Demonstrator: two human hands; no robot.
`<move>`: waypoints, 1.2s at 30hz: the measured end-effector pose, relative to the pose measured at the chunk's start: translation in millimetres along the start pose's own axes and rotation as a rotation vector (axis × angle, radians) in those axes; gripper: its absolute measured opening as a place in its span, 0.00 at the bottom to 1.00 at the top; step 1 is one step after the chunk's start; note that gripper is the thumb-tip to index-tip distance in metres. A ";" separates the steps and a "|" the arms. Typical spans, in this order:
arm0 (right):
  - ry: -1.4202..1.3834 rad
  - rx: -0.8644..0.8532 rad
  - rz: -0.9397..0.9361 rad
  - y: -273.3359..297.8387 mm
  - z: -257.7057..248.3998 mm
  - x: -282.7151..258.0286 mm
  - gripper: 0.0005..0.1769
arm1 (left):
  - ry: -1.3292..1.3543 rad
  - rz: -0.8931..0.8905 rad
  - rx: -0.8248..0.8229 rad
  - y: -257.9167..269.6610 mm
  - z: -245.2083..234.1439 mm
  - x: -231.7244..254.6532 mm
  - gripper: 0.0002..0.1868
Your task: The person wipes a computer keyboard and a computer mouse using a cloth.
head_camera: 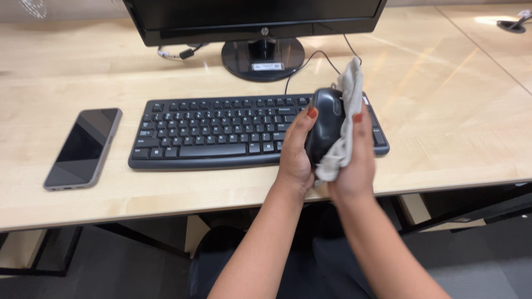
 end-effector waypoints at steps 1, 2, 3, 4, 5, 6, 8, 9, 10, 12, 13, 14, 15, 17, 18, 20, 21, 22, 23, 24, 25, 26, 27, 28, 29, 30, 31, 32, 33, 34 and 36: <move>0.024 -0.012 -0.028 8.0 4.1 -1.6 0.33 | -0.032 0.049 0.001 2.4 1.0 4.6 0.24; 0.040 -0.014 -0.009 14.8 6.2 -1.3 0.34 | -0.065 0.097 0.001 4.4 1.7 8.6 0.25; 0.055 -0.016 0.008 20.7 7.8 -1.4 0.35 | -0.081 0.117 0.003 4.3 1.8 9.9 0.24; 0.069 -0.019 0.026 25.2 8.4 -1.1 0.36 | -0.098 0.136 0.005 3.7 1.4 10.2 0.24; 0.124 -0.021 0.030 26.2 6.8 -0.9 0.37 | -0.115 0.156 0.003 2.3 -0.1 10.3 0.23; 0.179 -0.024 0.033 26.0 4.2 -0.2 0.38 | -0.139 0.157 -0.001 2.0 -2.6 8.5 0.22; 0.310 -0.008 0.063 28.4 -2.6 2.3 0.39 | -0.186 0.156 -0.016 2.3 -7.7 1.4 0.21; 0.383 0.009 0.090 30.2 -6.4 3.4 0.40 | -0.183 0.165 -0.034 1.1 -10.2 0.1 0.21; 0.456 0.026 0.117 32.3 -10.0 3.3 0.40 | -0.181 0.174 -0.053 -0.2 -12.3 -0.1 0.22; 0.584 -0.097 -0.106 41.2 6.2 -10.1 0.40 | -0.161 0.175 -0.035 -1.5 -16.8 -1.0 0.23; 0.645 -0.161 -0.220 46.6 15.6 -16.4 0.40 | -0.145 0.168 -0.001 -1.6 -20.0 0.0 0.24; 0.601 -0.165 -0.171 50.0 17.0 -13.4 0.40 | -0.128 0.162 0.032 -1.8 -22.4 0.7 0.25; 0.555 -0.169 -0.122 53.5 18.6 -9.8 0.41 | -0.169 0.194 0.038 -1.4 -21.2 3.6 0.26; 0.488 -0.170 -0.085 60.5 19.4 -9.7 0.40 | -0.253 0.257 0.052 0.5 -18.6 9.9 0.30; 0.467 -0.167 -0.098 63.7 19.1 -12.9 0.39 | -0.316 0.271 0.097 2.7 -18.6 11.1 0.30; 0.412 -0.124 -0.103 66.1 14.6 -17.7 0.38 | -0.446 0.294 0.179 7.5 -15.0 12.6 0.31; 0.376 -0.089 -0.096 64.6 9.7 -19.3 0.38 | -0.436 0.302 0.178 8.6 -11.4 13.4 0.31; 0.340 -0.054 -0.088 62.2 4.3 -20.5 0.38 | -0.426 0.310 0.177 10.0 -7.5 14.2 0.31; 0.335 -0.042 -0.104 59.4 -0.2 -23.0 0.36 | -0.417 0.318 0.182 12.8 -4.7 16.0 0.33; 0.329 -0.029 -0.120 55.8 -4.9 -25.5 0.35 | -0.310 0.261 0.168 13.9 -4.2 14.2 0.33; 0.322 -0.016 -0.130 55.7 -6.7 -26.4 0.34 | -0.204 0.202 0.159 17.7 -4.6 12.1 0.33; 0.296 -0.069 -0.109 57.7 -1.9 -23.8 0.35 | -0.097 0.143 0.149 21.2 -5.0 10.2 0.34; 0.273 -0.121 -0.091 59.7 2.8 -23.0 0.36 | -0.106 0.154 0.180 25.9 -6.0 13.9 0.34; 0.250 -0.174 -0.072 61.8 8.3 -23.2 0.37 | -0.115 0.165 0.212 30.5 -8.5 18.5 0.35; 0.278 -0.236 -0.089 65.2 15.9 -26.6 0.37 | -0.122 0.177 0.242 32.9 -10.3 21.2 0.35; 0.305 -0.297 -0.106 71.3 25.4 -30.9 0.38 | -0.220 0.197 0.234 33.7 -7.5 22.5 0.36; 0.329 -0.359 -0.124 74.9 34.6 -35.1 0.39 | -0.321 0.218 0.226 34.6 -5.7 24.0 0.36; 0.358 -0.333 -0.114 71.9 34.7 -38.8 0.40 | -0.423 0.239 0.217 35.7 -3.8 24.5 0.36; 0.386 -0.305 -0.104 66.2 33.1 -41.9 0.41 | -0.451 0.240 0.203 37.4 -1.9 20.2 0.36; 0.414 -0.278 -0.093 59.4 30.7 -43.7 0.42 | -0.479 0.242 0.189 39.5 1.7 13.7 0.36; 0.352 -0.142 0.089 46.5 15.2 -35.0 0.43 | -0.544 0.210 0.232 41.7 2.2 6.6 0.36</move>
Point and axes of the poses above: each hand's wrist, its own y-axis away from the middle knuckle, its own z-axis out of the palm, x = y × z, the point moved 7 cm from there along -y, towards the middle knuckle, and after that the axes turned 13 degrees about -z, right-handed, at the moved point
